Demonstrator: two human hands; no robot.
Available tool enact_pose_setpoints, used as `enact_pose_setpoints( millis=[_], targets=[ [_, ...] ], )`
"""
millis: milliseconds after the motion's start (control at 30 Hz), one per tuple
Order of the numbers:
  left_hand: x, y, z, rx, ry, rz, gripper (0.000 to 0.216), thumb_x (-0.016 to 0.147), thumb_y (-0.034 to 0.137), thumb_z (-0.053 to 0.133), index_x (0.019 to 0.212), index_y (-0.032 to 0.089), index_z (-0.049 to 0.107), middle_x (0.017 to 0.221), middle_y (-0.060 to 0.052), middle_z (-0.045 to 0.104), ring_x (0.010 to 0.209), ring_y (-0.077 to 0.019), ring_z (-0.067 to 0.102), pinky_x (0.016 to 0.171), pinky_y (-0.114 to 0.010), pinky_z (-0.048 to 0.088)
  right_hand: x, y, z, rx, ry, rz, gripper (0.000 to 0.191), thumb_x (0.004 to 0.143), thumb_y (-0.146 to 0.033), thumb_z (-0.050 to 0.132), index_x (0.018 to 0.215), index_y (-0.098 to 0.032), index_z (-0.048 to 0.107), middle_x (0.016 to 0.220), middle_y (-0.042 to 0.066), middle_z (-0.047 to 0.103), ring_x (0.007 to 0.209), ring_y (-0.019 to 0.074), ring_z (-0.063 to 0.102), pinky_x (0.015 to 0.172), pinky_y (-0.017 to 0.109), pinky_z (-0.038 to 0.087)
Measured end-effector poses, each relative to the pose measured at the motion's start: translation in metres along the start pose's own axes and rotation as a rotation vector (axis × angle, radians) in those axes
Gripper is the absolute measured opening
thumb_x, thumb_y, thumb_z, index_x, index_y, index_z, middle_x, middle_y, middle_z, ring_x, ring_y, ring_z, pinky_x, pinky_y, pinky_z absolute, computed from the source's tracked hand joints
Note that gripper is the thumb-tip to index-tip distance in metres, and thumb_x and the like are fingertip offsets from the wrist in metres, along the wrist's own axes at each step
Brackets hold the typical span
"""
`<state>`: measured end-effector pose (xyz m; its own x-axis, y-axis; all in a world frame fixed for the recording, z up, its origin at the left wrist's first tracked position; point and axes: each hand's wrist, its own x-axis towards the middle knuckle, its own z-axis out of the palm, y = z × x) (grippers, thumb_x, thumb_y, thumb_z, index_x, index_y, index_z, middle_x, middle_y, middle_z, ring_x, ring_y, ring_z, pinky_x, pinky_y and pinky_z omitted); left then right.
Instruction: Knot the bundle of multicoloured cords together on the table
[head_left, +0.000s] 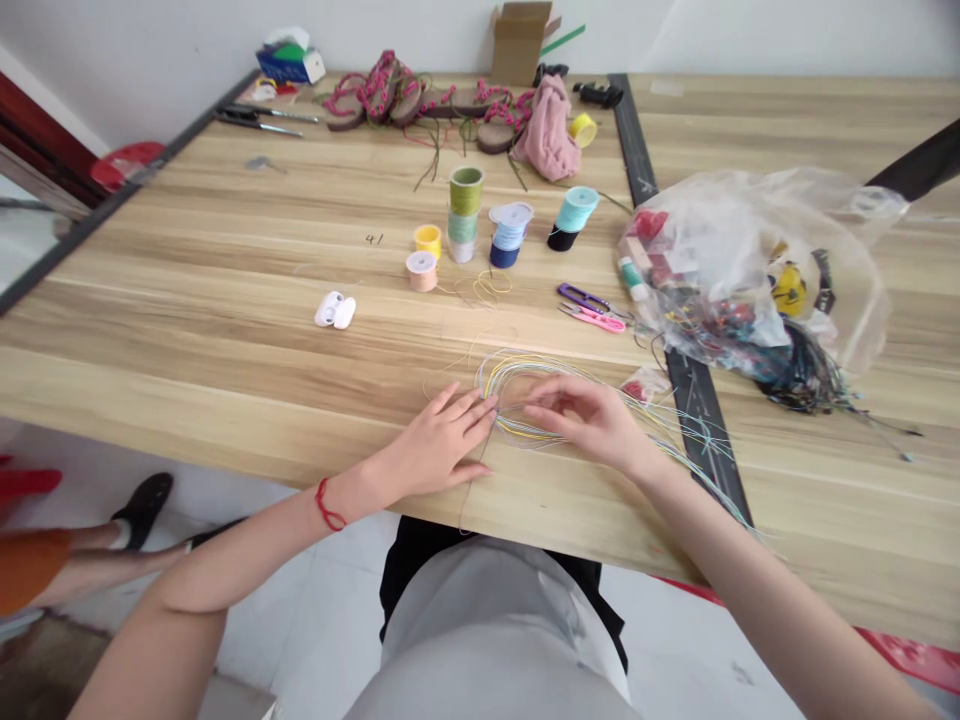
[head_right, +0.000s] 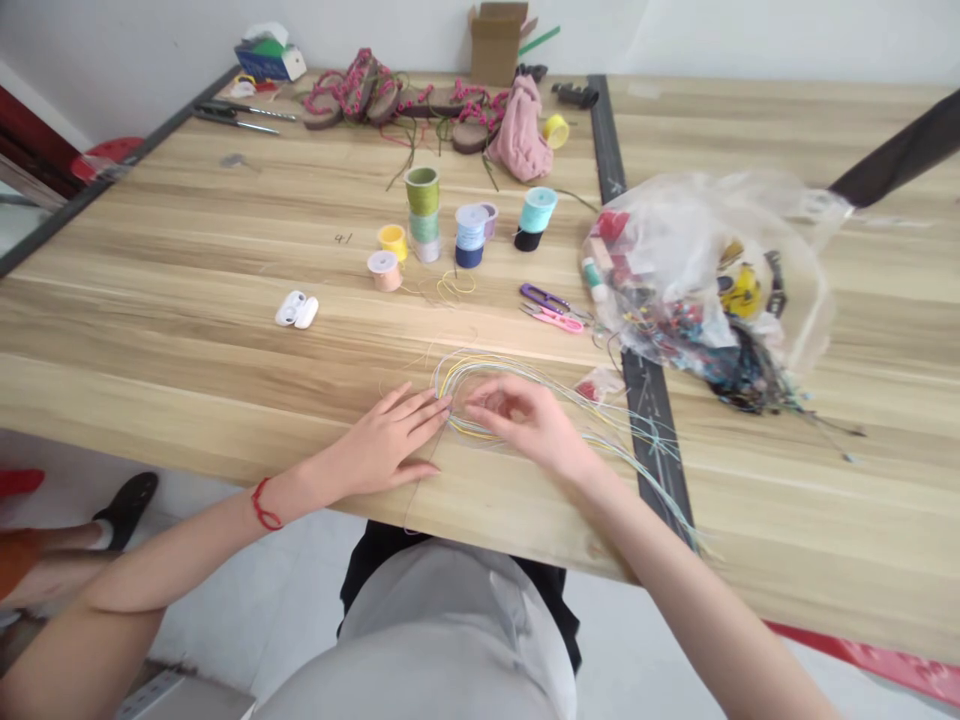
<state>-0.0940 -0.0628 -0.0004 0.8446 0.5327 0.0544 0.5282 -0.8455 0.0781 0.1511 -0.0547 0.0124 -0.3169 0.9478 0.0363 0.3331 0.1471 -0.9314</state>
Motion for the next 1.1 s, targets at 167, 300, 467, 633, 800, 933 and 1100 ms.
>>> enact_pose_setpoints(
  millis=[167,300,467,633,800,933,1100],
  targets=[
    [-0.001,-0.001,0.000,-0.002,-0.014,-0.003,0.060,0.098,0.051,0.047,0.142,0.011,0.048,0.153,-0.013,0.043,0.144,-0.0297,0.037,0.121,-0.047,0.018,-0.014,-0.012,-0.024,0.370,0.146,0.007,0.025,0.075,-0.050,0.077,0.080,-0.027,0.069,0.092,0.004,0.070,0.087,0.0206,0.065,0.075,0.036,0.053],
    [-0.001,0.000,0.000,-0.010,-0.024,-0.006,0.061,0.098,0.052,0.048,0.143,0.011,0.046,0.153,-0.013,0.042,0.145,-0.0292,0.035,0.121,-0.046,0.017,-0.024,-0.026,-0.041,0.480,0.222,-0.086,0.023,0.077,-0.053,0.075,0.073,-0.032,0.068,0.083,0.002,0.065,0.081,0.0197,0.060,0.069,0.036,0.051],
    [-0.001,-0.001,-0.001,-0.021,-0.035,-0.014,0.061,0.098,0.053,0.046,0.143,0.011,0.045,0.155,-0.012,0.040,0.146,-0.0281,0.033,0.122,-0.045,0.013,-0.037,-0.039,-0.056,0.501,0.337,-0.119,0.015,0.070,-0.046,0.083,0.072,-0.037,0.071,0.075,0.002,0.057,0.065,0.0172,0.053,0.069,0.038,0.049],
    [-0.001,-0.001,-0.004,-0.044,-0.045,-0.016,0.062,0.099,0.052,0.047,0.143,0.010,0.045,0.155,-0.011,0.041,0.147,-0.0277,0.030,0.123,-0.046,0.012,-0.050,-0.045,-0.059,0.386,0.454,-0.186,0.012,0.074,-0.035,0.083,0.079,-0.039,0.073,0.078,0.002,0.064,0.075,0.0219,0.063,0.075,0.042,0.053],
    [0.001,-0.003,-0.007,-0.113,-0.053,-0.036,0.058,0.098,0.051,0.049,0.142,0.014,0.045,0.154,-0.009,0.042,0.149,-0.0275,0.026,0.124,-0.047,0.011,-0.057,-0.044,-0.056,0.305,0.425,-0.211,0.030,0.073,-0.024,0.084,0.097,-0.035,0.069,0.071,-0.004,0.069,0.067,0.0191,0.069,0.066,0.035,0.057],
    [0.004,-0.004,-0.011,-0.260,0.004,-0.081,0.055,0.092,0.048,0.061,0.137,0.018,0.048,0.154,-0.010,0.041,0.148,-0.0303,0.026,0.123,-0.050,0.018,-0.061,-0.043,-0.047,0.252,0.314,-0.155,0.058,0.074,-0.021,0.083,0.124,-0.034,0.055,0.069,-0.005,0.071,0.065,0.0190,0.072,0.066,0.034,0.060],
    [0.009,0.015,-0.031,-0.630,0.166,-0.158,0.041,0.095,0.040,0.060,0.131,0.021,0.051,0.136,-0.011,0.055,0.132,-0.0260,0.044,0.112,-0.045,0.036,-0.063,-0.043,-0.016,0.247,0.152,-0.117,0.061,0.082,-0.017,0.075,0.133,-0.033,0.046,0.088,-0.001,0.072,0.075,0.0165,0.073,0.070,0.033,0.063]
  ],
)
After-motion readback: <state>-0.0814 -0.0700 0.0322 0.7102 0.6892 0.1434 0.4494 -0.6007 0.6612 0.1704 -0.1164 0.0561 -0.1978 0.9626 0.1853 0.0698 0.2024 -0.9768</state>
